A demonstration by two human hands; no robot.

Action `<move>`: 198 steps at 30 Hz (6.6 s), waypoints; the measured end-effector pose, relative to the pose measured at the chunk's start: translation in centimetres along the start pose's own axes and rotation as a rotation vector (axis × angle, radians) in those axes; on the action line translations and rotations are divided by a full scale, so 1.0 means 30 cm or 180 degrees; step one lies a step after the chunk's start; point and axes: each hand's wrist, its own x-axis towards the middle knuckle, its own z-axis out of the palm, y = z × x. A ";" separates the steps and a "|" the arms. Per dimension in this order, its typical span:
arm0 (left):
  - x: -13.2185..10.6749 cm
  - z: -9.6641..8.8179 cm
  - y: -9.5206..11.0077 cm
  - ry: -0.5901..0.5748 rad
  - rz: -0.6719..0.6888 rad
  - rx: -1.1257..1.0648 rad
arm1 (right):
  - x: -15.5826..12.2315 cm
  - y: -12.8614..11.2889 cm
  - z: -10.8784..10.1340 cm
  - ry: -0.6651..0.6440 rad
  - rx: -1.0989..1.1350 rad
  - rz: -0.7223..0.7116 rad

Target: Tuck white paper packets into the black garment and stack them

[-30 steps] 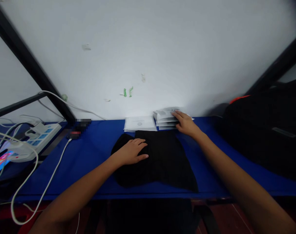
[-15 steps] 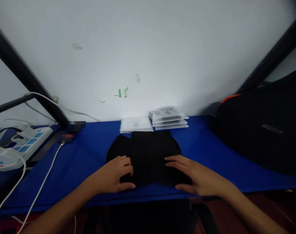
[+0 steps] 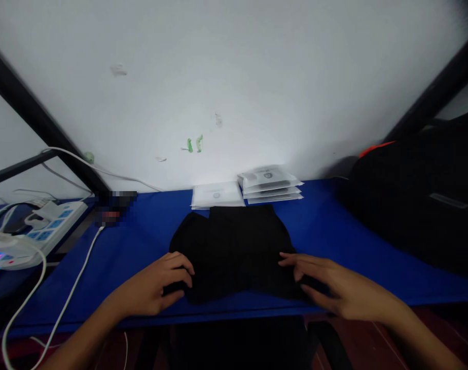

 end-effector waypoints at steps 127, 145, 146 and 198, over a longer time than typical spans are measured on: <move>0.256 -0.239 -0.237 0.3008 -0.2178 -0.1999 | 0.341 0.083 -0.116 0.0142 0.0062 -0.1313; 0.361 -0.014 -0.080 0.1092 -0.0196 -0.0230 | 0.343 0.076 -0.112 0.0038 -0.0043 -0.1147; 0.356 -0.026 -0.089 0.1211 -0.0164 -0.0288 | 0.343 0.077 -0.112 0.0036 -0.0034 -0.1142; 0.382 -0.011 0.000 0.1442 0.0436 0.0587 | 0.365 0.022 -0.040 0.1209 -0.0671 -0.1373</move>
